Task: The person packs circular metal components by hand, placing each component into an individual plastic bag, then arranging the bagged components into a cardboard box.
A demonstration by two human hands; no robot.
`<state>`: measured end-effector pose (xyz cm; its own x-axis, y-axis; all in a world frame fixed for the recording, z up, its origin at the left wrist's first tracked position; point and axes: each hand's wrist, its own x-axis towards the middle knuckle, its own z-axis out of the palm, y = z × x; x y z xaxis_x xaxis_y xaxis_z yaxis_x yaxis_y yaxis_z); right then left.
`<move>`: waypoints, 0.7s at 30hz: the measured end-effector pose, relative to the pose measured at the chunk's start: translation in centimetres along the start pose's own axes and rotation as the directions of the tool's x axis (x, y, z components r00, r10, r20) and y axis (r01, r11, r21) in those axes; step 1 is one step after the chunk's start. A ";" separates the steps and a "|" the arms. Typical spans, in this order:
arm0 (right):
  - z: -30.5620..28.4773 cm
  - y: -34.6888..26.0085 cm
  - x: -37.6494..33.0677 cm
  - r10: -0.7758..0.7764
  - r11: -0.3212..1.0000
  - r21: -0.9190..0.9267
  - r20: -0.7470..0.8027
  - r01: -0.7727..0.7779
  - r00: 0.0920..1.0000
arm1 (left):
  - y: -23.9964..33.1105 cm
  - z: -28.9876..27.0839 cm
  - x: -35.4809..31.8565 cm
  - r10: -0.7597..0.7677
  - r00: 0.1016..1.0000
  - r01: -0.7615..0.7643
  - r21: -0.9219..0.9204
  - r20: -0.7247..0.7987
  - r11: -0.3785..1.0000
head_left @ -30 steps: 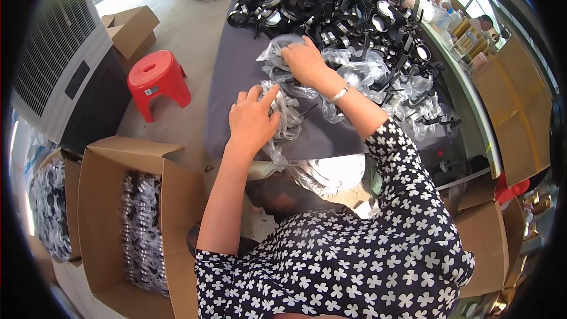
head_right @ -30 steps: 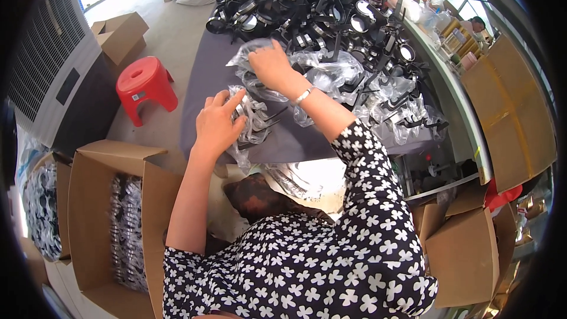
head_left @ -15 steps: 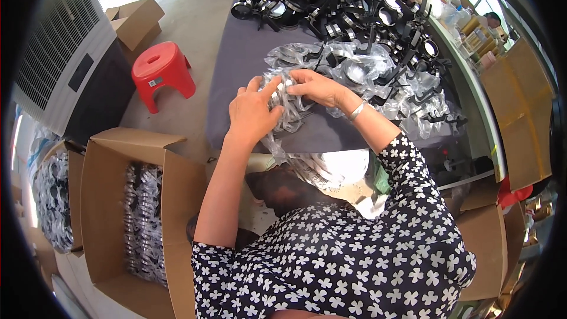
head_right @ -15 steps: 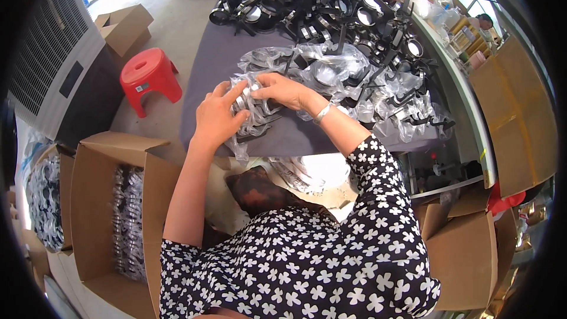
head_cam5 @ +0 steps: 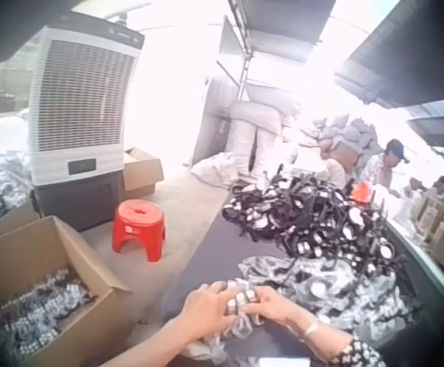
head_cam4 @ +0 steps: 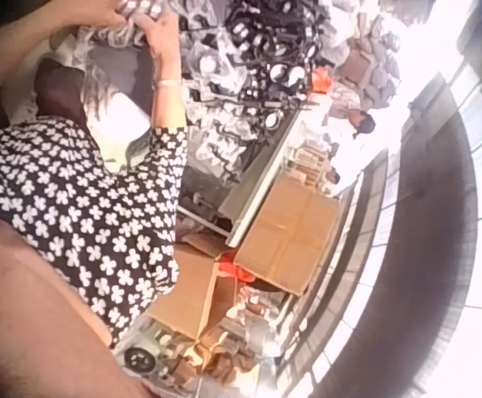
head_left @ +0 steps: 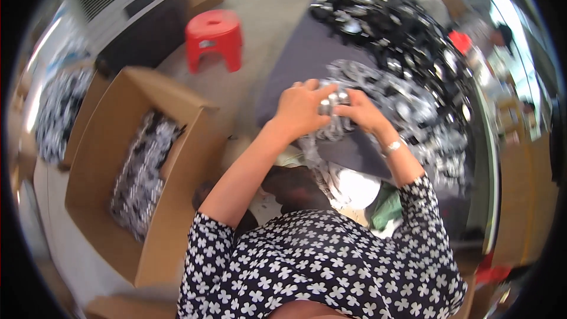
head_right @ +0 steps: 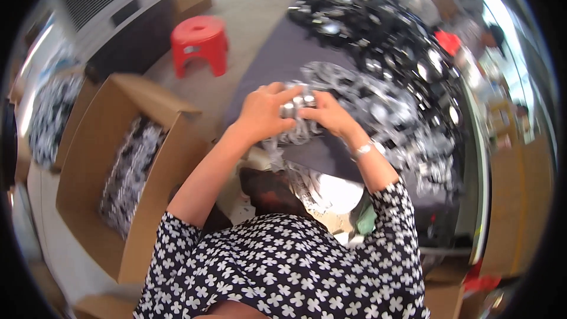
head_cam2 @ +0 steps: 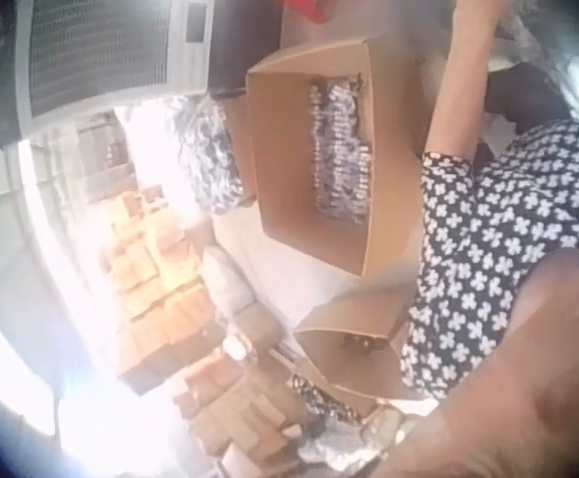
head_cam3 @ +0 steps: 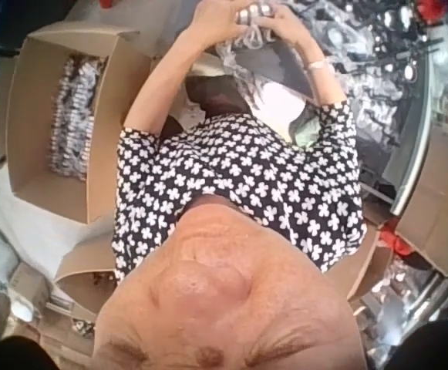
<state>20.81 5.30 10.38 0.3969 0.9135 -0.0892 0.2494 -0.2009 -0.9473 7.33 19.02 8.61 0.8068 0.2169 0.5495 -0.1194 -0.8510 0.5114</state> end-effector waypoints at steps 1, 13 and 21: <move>0.8 -1.4 -0.1 -0.035 0.999 -0.002 0.001 0.035 0.999 | 0.1 -1.1 -0.3 -0.007 1.000 0.007 -0.003 -0.016 1.000; 22.6 -13.2 12.3 -0.314 0.888 -0.156 0.481 0.432 0.819 | -7.2 -21.3 -14.4 -0.096 0.887 0.211 0.211 -0.451 0.954; 39.7 -7.0 21.0 -0.044 0.991 -0.049 0.763 0.126 0.645 | -18.2 -23.5 -27.3 -0.487 0.776 0.544 0.034 -0.401 0.838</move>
<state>-7.65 39.93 2.92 -0.4291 0.8677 -0.2509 0.3407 -0.1018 -0.9346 -26.15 39.82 -0.20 0.4523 0.7746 0.4420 0.3587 -0.6118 0.7050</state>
